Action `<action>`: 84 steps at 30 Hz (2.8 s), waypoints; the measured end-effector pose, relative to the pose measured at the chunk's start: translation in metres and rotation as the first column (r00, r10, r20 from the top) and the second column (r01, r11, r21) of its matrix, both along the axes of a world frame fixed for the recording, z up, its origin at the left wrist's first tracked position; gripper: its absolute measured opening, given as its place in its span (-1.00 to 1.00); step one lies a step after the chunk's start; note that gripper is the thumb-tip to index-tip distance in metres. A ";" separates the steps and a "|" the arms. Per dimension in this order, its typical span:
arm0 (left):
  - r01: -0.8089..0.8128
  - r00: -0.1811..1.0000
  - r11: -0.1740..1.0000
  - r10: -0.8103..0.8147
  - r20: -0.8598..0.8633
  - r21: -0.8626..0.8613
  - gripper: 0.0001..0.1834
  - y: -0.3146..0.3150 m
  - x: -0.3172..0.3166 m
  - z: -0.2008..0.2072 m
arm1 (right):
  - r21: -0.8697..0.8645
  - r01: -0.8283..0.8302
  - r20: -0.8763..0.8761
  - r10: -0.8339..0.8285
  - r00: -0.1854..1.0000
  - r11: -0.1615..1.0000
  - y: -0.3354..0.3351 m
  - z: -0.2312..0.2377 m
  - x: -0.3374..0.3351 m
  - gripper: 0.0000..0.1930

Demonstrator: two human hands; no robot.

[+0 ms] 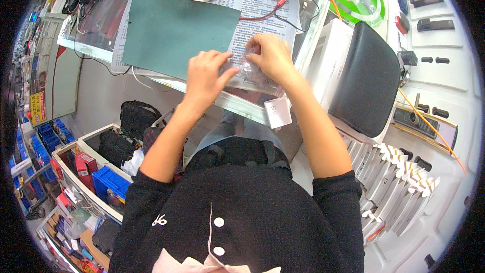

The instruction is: The person organizes a cluttered electronics workspace by closing a laptop, moving a power bank, and coiling cables. They place items into a storage bin, retrieve a green folder, and handle small plastic bags and white power adapters. The person plugs and unplugs cables into a power strip and arranges items on the counter.

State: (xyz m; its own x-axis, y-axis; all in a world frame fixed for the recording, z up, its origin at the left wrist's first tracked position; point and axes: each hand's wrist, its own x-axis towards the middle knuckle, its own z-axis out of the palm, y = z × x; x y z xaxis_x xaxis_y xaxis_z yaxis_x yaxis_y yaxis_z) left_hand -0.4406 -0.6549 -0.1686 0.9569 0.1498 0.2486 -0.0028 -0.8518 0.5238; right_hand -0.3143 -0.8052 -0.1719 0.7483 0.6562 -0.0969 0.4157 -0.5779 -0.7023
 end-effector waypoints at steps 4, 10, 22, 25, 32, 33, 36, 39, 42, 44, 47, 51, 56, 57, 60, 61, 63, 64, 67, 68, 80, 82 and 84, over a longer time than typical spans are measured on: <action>-0.116 0.993 0.985 0.113 -0.031 -0.131 -0.74 -0.015 0.016 -0.005 | 0.240 0.062 -0.203 -0.012 0.979 0.969 -0.007 0.005 0.001 -0.83; 0.008 0.988 0.877 0.068 0.141 -0.480 -0.92 -0.013 0.026 0.048 | 0.504 0.211 -0.452 0.047 0.891 0.838 -0.037 0.062 0.002 -0.87; 0.023 0.936 0.969 0.065 0.345 -0.244 -0.90 -0.003 0.041 0.116 | 0.642 0.116 -0.048 -0.112 0.993 0.758 -0.029 0.102 -0.009 -0.87; 0.053 0.943 0.961 0.042 0.330 -0.273 -0.88 -0.005 0.044 0.119 | 0.672 0.093 -0.064 -0.068 0.996 0.734 -0.029 0.110 -0.009 -0.86; 0.228 0.946 0.965 -0.189 0.264 -0.126 -0.87 -0.006 0.050 0.127 | 0.628 -0.032 0.167 -0.095 0.981 0.778 -0.025 0.112 -0.011 -0.84; 0.246 0.946 0.953 -0.197 0.259 -0.174 -0.87 -0.006 0.051 0.126 | 0.602 -0.029 0.161 -0.085 0.983 0.798 -0.026 0.109 -0.011 -0.83; 0.214 0.936 0.975 -0.222 0.275 0.059 -0.85 -0.004 0.050 0.120 | 0.569 0.036 0.043 -0.074 0.996 0.821 -0.038 0.094 -0.011 -0.72; 0.102 0.944 0.994 -0.113 0.311 0.049 -0.86 0.006 0.041 0.113 | 0.250 0.285 -0.085 -0.272 0.959 0.925 -0.059 0.072 -0.011 -0.64; 0.086 0.948 0.994 -0.062 0.313 -0.061 -0.88 0.022 0.026 0.109 | -0.286 0.198 0.035 -0.196 0.980 0.938 -0.077 0.041 -0.025 -0.58; 0.140 0.934 0.989 -0.119 0.336 -0.038 -0.87 0.033 0.020 0.107 | -0.263 0.225 0.090 -0.208 0.974 0.938 -0.082 0.024 -0.028 -0.60; 0.212 0.931 0.976 -0.186 0.315 -0.052 -0.85 0.044 0.016 0.104 | -0.200 0.267 0.027 -0.267 0.963 0.943 -0.080 0.015 -0.030 -0.70; 0.296 0.942 0.955 -0.288 0.173 -0.021 -0.79 0.052 0.010 0.105 | 0.128 0.294 -0.252 -0.255 0.934 0.947 -0.060 0.042 -0.020 -0.80; 0.446 0.881 0.893 -0.428 0.200 -0.056 -0.82 0.046 0.015 0.109 | 0.320 0.020 -0.089 0.009 0.996 0.947 -0.016 0.097 -0.010 -0.87; 0.476 0.866 0.877 -0.451 0.215 -0.074 -0.83 0.043 0.020 0.109 | 0.251 0.051 -0.102 -0.026 0.994 0.967 -0.009 0.106 -0.010 -0.87; 0.456 0.863 0.879 -0.398 0.311 -0.139 -0.87 0.031 0.039 0.110 | 0.203 0.030 -0.078 -0.014 0.997 0.979 0.003 0.124 -0.009 -0.88; 0.465 0.871 0.857 -0.398 0.288 -0.221 -0.88 0.028 0.045 0.111 | 0.267 -0.010 -0.018 0.015 1.000 0.964 0.003 0.128 -0.009 -0.87; 0.490 0.871 0.790 -0.456 0.182 -0.369 -0.87 0.026 0.056 0.116 | 0.287 0.000 0.035 -0.011 0.999 0.958 -0.001 0.133 -0.006 -0.83; 0.497 0.867 0.795 -0.460 0.190 -0.347 -0.88 0.025 0.060 0.121 | 0.355 0.032 -0.043 -0.017 0.999 0.934 -0.006 0.135 -0.006 -0.87; 0.510 0.860 0.766 -0.461 0.218 -0.392 -0.89 0.013 0.066 0.137 | 0.579 0.239 -0.272 -0.092 0.958 0.780 -0.037 0.140 -0.016 -0.80; 0.541 0.841 0.734 -0.480 0.250 -0.410 -0.88 0.006 0.068 0.143 | 0.583 0.281 -0.281 -0.135 0.950 0.762 -0.052 0.143 -0.026 -0.80; 0.935 0.313 0.339 -0.925 0.216 0.099 -0.81 -0.153 -0.005 0.174 | 0.275 0.308 0.451 -0.406 0.795 0.910 -0.203 0.173 -0.190 -0.89; 0.964 0.258 0.265 -0.956 0.139 0.034 -0.82 -0.186 -0.031 0.157 | 0.262 0.359 0.401 -0.439 0.804 0.896 -0.234 0.155 -0.224 -0.90; 0.988 0.152 0.146 -0.980 0.126 -0.054 -0.79 -0.221 -0.057 0.131 | 0.296 0.408 0.253 -0.482 0.839 0.864 -0.264 0.130 -0.260 -0.90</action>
State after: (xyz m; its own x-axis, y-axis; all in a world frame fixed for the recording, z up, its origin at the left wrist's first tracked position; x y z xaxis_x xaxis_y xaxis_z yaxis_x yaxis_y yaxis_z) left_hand -0.4980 -0.8755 -0.0373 0.3017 -0.8833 0.3589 -0.8238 -0.0520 0.5645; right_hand -0.5741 -1.0690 -0.0418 0.9301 0.2201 0.2940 0.3668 -0.5979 -0.7127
